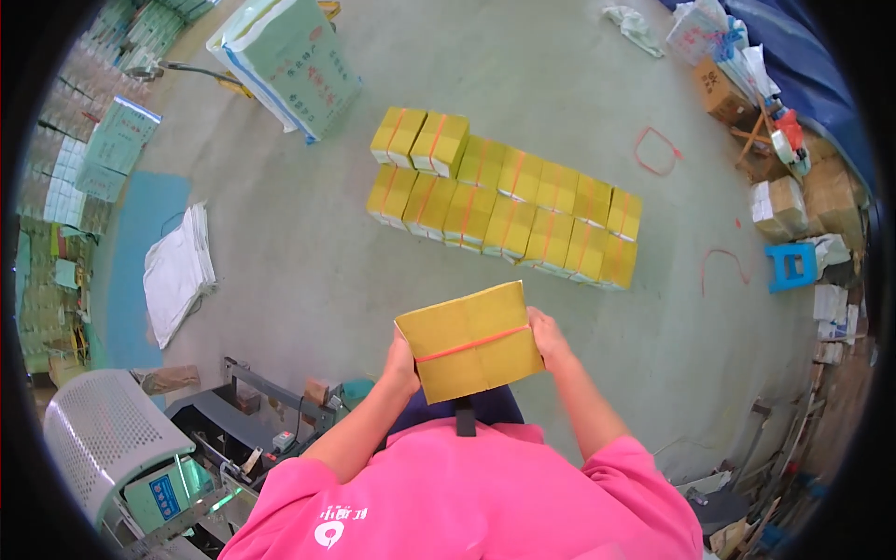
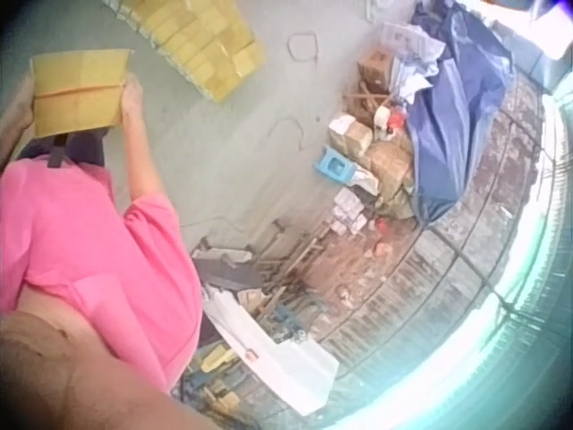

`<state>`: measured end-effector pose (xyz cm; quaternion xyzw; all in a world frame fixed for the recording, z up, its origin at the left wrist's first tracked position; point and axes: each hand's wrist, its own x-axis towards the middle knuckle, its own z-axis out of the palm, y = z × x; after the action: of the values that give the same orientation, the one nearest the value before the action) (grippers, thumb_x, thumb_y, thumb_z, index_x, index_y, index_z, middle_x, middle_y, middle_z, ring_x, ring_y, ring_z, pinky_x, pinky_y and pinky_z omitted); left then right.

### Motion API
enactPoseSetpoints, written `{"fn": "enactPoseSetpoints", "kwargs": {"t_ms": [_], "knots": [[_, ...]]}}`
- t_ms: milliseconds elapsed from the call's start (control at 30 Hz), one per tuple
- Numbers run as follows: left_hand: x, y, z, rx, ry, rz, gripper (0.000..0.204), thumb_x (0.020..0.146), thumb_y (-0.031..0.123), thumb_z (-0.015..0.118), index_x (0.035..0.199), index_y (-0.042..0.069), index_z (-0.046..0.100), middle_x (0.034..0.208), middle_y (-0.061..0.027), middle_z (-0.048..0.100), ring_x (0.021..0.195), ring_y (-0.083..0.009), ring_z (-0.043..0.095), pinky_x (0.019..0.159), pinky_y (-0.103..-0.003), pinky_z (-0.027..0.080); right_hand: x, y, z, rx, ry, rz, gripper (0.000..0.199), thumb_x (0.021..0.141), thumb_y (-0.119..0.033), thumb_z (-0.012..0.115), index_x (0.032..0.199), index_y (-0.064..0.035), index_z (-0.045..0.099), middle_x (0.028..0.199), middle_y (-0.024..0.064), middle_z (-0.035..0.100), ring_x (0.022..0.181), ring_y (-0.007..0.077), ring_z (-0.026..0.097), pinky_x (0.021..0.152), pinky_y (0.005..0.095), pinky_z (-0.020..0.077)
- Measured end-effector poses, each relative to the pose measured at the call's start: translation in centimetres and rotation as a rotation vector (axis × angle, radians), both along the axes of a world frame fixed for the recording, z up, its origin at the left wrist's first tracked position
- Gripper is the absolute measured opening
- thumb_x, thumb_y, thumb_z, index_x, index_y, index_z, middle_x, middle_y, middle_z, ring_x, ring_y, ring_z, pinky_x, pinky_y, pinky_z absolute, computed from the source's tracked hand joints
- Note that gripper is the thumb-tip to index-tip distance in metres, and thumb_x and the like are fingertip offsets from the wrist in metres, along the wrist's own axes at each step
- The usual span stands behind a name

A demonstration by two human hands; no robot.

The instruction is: Bundling paper stacks with an automated machine and weighing the resulting bundles on a digital scale.

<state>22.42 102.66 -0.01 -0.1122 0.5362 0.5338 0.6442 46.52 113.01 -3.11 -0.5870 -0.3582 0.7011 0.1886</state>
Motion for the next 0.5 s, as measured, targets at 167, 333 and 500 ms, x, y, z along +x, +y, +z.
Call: {"fn": "enactPoseSetpoints", "kwargs": {"t_ms": [167, 333, 500], "knots": [[-0.8, 8.5, -7.1, -0.105, -0.109, 0.034, 0.053, 0.101, 0.052, 0.035, 0.121, 0.008, 0.057, 0.121, -0.0088, 0.062, 0.113, -0.0249, 0.06, 0.096, -0.043, 0.049, -2.3, 11.8, -4.7, -0.127, -0.092, 0.114, 0.04, 0.101, -0.031, 0.043, 0.123, -0.0022, 0.06, 0.12, 0.0074, 0.063, 0.104, 0.0182, 0.061, 0.089, 0.0334, 0.0488], [0.5, 18.0, -14.8, -0.131, -0.272, 0.218, 0.053, 0.099, 0.053, 0.038, 0.123, 0.009, 0.057, 0.125, -0.0062, 0.061, 0.116, -0.0241, 0.058, 0.097, -0.042, 0.048, -2.7, 25.4, -14.3, -0.383, -0.045, 0.253, 0.042, 0.099, -0.036, 0.045, 0.124, -0.0045, 0.06, 0.121, 0.0076, 0.063, 0.105, 0.0187, 0.062, 0.087, 0.037, 0.0514], [0.2, 29.0, -22.1, -0.222, -0.24, 0.312, 0.055, 0.099, 0.054, 0.037, 0.129, 0.011, 0.053, 0.131, -0.0039, 0.057, 0.119, -0.0223, 0.056, 0.099, -0.039, 0.047, -7.9, 39.7, -19.0, -0.409, -0.205, 0.457, 0.049, 0.096, -0.044, 0.048, 0.124, -0.0056, 0.06, 0.122, 0.008, 0.063, 0.106, 0.0182, 0.061, 0.089, 0.0372, 0.051]]}}
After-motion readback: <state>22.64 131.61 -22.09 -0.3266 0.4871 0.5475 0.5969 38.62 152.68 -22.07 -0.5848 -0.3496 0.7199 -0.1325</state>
